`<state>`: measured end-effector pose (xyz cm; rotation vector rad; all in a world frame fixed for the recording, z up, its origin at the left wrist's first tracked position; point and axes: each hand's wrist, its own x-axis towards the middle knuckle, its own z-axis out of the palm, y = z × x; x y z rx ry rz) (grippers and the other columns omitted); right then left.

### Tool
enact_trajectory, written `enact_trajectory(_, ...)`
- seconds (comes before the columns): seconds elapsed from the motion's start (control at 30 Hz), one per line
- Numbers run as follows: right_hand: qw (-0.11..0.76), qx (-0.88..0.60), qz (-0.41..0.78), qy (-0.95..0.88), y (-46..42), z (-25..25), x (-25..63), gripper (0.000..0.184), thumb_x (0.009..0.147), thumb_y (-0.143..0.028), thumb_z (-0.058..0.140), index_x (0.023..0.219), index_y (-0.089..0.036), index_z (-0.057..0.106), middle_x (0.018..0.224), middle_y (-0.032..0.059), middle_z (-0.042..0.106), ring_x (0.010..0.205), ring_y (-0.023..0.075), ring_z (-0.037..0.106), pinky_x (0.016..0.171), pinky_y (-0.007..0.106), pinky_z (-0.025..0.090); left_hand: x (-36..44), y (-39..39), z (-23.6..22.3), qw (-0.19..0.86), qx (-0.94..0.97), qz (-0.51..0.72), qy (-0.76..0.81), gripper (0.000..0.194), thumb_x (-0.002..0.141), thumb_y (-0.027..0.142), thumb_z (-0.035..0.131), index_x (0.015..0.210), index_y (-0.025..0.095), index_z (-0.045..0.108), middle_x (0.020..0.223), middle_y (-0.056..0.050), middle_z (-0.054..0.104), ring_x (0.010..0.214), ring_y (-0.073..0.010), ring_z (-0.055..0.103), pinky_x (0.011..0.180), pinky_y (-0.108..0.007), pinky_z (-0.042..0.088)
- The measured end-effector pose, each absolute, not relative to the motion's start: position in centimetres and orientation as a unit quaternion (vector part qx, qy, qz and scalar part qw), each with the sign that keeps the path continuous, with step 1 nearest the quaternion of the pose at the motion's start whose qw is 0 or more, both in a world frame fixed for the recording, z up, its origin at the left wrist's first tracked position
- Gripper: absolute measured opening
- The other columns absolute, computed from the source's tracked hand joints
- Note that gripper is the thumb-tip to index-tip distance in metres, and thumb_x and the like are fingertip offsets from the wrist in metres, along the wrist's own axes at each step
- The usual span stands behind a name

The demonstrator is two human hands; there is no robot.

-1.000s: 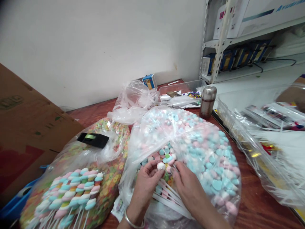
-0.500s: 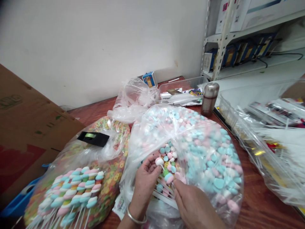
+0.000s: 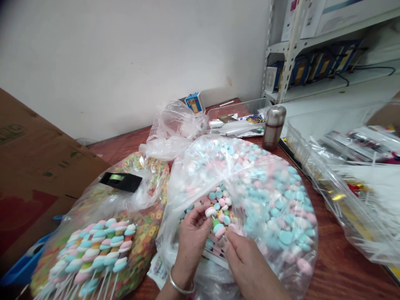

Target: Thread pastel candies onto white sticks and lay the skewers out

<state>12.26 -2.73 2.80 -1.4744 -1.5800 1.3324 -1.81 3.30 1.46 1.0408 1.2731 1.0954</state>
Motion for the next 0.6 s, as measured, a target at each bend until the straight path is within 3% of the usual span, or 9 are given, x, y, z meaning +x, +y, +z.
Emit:
enact_trajectory(0.17,0.310,-0.567,0.505,-0.572,-2.3,2.7,11.5,0.030,0.093,-0.037,0.027,0.074,-0.022,0.045,0.074,0.0013,0.058,0.071,0.0178,0.054,0.065,0.029,0.040,-1.9,2.9,1.5,0.493,0.495,0.473,0.537,0.026,0.076,0.015,0.065,0.100,0.019,0.071,0.106,-0.007,0.074,0.099,-0.0215,0.068,0.092,-0.034,0.051)
enact_trajectory(0.4,0.337,-0.559,0.502,-0.567,-1.8,2.2,10.9,0.033,0.097,-0.038,0.030,0.082,-0.021,0.053,0.077,0.0004,0.058,0.072,0.0166,0.052,0.067,0.027,0.039,-2.4,1.6,1.0,0.415,0.576,0.436,0.553,0.029,0.079,0.012,0.058,0.102,0.022,0.072,0.101,-0.005,0.073,0.094,-0.0210,0.067,0.089,-0.035,0.052)
enact_trajectory(0.53,0.374,-0.550,0.494,-0.559,-1.5,1.2,10.8,0.033,0.097,-0.041,0.033,0.086,-0.021,0.057,0.079,-0.0005,0.060,0.075,0.0162,0.055,0.069,0.025,0.041,-2.7,0.2,0.5,0.413,0.595,0.445,0.527,0.033,0.081,0.011,0.056,0.107,0.024,0.071,0.112,-0.006,0.070,0.108,-0.0228,0.062,0.101,-0.039,0.044)
enact_trajectory(0.6,0.369,-0.560,0.492,-0.555,-1.5,0.7,11.1,0.036,0.096,-0.045,0.036,0.083,-0.020,0.058,0.078,0.0000,0.062,0.076,0.0171,0.056,0.070,0.025,0.042,-2.8,-0.2,0.7,0.465,0.559,0.470,0.501,0.031,0.083,0.017,0.059,0.111,0.024,0.070,0.121,-0.008,0.066,0.117,-0.0247,0.057,0.105,-0.039,0.040)
